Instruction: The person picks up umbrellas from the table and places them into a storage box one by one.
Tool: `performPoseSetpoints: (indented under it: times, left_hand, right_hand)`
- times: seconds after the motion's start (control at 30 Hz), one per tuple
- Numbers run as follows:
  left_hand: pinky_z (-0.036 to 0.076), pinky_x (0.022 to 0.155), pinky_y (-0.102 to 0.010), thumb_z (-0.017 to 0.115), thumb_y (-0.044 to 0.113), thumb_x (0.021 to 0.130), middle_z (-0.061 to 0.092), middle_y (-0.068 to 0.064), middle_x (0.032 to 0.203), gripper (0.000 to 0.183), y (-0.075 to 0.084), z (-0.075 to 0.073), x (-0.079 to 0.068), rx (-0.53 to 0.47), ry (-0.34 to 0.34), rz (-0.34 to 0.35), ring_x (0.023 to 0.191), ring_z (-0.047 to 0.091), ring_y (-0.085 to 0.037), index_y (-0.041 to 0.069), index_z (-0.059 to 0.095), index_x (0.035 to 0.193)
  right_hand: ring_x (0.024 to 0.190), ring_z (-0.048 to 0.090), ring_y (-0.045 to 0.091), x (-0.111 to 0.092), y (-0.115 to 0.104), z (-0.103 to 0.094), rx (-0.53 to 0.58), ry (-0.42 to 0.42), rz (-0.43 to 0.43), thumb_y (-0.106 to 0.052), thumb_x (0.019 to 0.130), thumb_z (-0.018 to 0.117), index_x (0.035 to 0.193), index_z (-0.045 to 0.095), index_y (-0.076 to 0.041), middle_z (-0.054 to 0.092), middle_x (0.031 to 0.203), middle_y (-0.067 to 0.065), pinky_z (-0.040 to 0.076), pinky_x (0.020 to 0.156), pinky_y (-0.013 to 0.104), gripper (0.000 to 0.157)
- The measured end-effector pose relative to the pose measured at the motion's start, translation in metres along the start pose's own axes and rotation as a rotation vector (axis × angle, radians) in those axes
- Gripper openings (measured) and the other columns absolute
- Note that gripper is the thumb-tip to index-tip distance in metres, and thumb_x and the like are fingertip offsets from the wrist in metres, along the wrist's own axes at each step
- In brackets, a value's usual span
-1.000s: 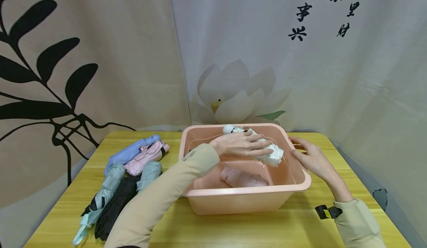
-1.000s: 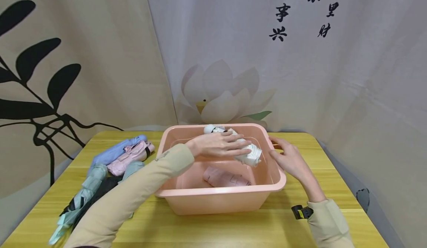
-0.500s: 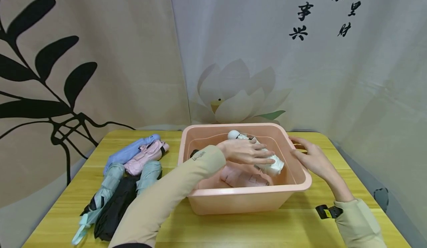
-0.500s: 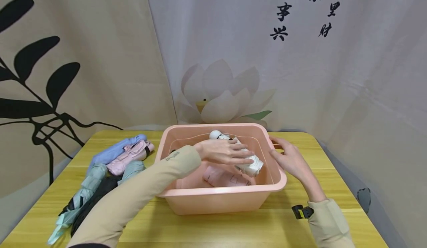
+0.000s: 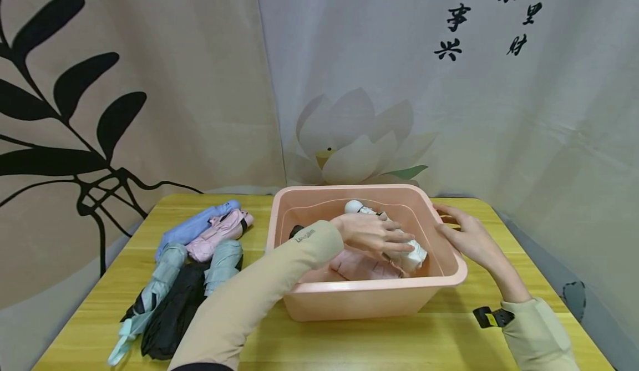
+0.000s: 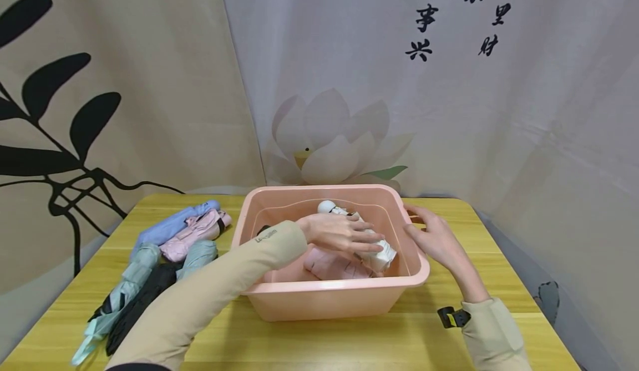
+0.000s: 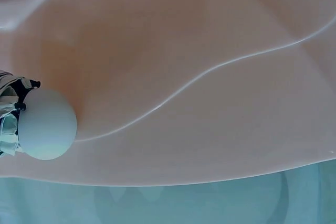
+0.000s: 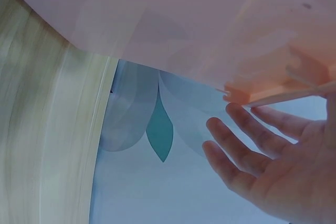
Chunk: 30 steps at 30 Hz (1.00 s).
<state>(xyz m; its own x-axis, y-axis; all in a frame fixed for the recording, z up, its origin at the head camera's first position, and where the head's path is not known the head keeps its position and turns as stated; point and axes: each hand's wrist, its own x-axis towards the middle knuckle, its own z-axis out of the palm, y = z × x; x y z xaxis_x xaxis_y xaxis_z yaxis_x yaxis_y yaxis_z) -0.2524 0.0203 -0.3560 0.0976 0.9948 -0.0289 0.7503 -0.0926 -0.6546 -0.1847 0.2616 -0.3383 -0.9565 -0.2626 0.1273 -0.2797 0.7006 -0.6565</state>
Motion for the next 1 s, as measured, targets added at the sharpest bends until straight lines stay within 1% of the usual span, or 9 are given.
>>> performPoseSetpoints:
  times: [0.2,0.37,0.43,0.53,0.6,0.73,0.87,0.93,1.0]
  left_hand:
    - [0.046,0.094,-0.027,0.040,0.041,0.096,0.043,0.000,0.140,0.047,0.0016,0.0018,0.0007,-0.004,-0.006,0.015,0.118,0.052,-0.017,0.018,0.039,0.137]
    - [0.049,0.089,-0.029,0.038,0.048,0.094,0.043,-0.001,0.141,0.054,0.0018,0.0021,0.0013,-0.049,-0.009,-0.026,0.118,0.051,-0.018,0.017,0.038,0.139]
    - [0.048,0.090,-0.029,0.039,0.049,0.094,0.044,-0.001,0.140,0.055,0.0017,0.0023,0.0012,-0.052,0.001,-0.023,0.117,0.052,-0.017,0.017,0.039,0.138]
    - [0.046,0.095,-0.027,0.039,0.044,0.095,0.044,-0.001,0.140,0.050,0.0021,0.0033,0.0016,-0.033,-0.002,-0.009,0.117,0.052,-0.016,0.016,0.040,0.137]
    - [0.044,0.097,-0.026,0.038,0.040,0.097,0.043,0.001,0.141,0.048,0.0023,0.0022,0.0016,-0.011,-0.023,-0.006,0.118,0.052,-0.015,0.016,0.038,0.138]
    - [0.045,0.095,-0.027,0.034,0.037,0.098,0.036,0.003,0.146,0.050,0.0020,-0.0014,0.0013,-0.039,-0.108,-0.044,0.122,0.049,-0.014,0.017,0.028,0.144]
    - [0.042,0.100,-0.029,0.030,0.025,0.100,0.029,0.004,0.150,0.048,0.0014,-0.0044,0.0011,-0.075,-0.183,-0.048,0.128,0.043,-0.014,0.018,0.019,0.147]
    - [0.039,0.103,-0.030,0.030,0.025,0.100,0.028,0.004,0.151,0.049,0.0008,-0.0049,0.0017,-0.085,-0.189,-0.052,0.131,0.039,-0.013,0.018,0.019,0.147]
    - [0.037,0.105,-0.033,0.029,0.026,0.100,0.025,0.004,0.151,0.049,0.0006,-0.0059,0.0019,-0.052,-0.185,-0.066,0.134,0.036,-0.012,0.018,0.018,0.147]
  right_hand:
    - [0.111,0.054,0.039,-0.0003,0.0002,-0.0005,-0.001,-0.003,0.007,-0.033,0.095,0.046,0.141,0.035,-0.010,0.047,0.133,0.021,0.050,0.084,0.049,0.052]
    - [0.111,0.055,0.039,0.0004,0.0012,-0.0003,0.004,-0.003,-0.002,-0.033,0.095,0.046,0.140,0.035,-0.009,0.046,0.134,0.020,0.049,0.084,0.049,0.052]
    - [0.110,0.055,0.038,0.0006,0.0013,-0.0004,0.001,-0.003,0.000,-0.033,0.095,0.046,0.140,0.035,-0.009,0.047,0.133,0.020,0.050,0.084,0.049,0.052]
    - [0.109,0.055,0.039,0.0008,0.0012,-0.0005,-0.002,-0.003,0.002,-0.033,0.095,0.045,0.140,0.035,-0.009,0.047,0.133,0.021,0.050,0.084,0.049,0.052]
    - [0.110,0.055,0.039,0.0007,0.0010,-0.0006,-0.002,-0.003,0.003,-0.033,0.095,0.045,0.140,0.035,-0.009,0.048,0.132,0.021,0.049,0.084,0.049,0.052]
    - [0.110,0.055,0.039,0.0010,0.0016,-0.0005,0.000,-0.003,-0.001,-0.032,0.095,0.045,0.140,0.036,-0.009,0.048,0.132,0.021,0.049,0.085,0.049,0.051]
    - [0.110,0.055,0.038,0.0014,0.0025,-0.0002,0.002,-0.005,-0.006,-0.032,0.095,0.045,0.140,0.036,-0.009,0.048,0.133,0.020,0.050,0.085,0.048,0.051]
    - [0.111,0.055,0.037,0.0016,0.0023,0.0000,0.005,-0.006,-0.007,-0.032,0.095,0.045,0.140,0.036,-0.009,0.047,0.133,0.020,0.049,0.085,0.048,0.051]
    - [0.111,0.055,0.037,0.0017,0.0020,0.0001,0.008,-0.006,-0.007,-0.032,0.095,0.046,0.140,0.036,-0.009,0.047,0.134,0.020,0.049,0.085,0.048,0.051]
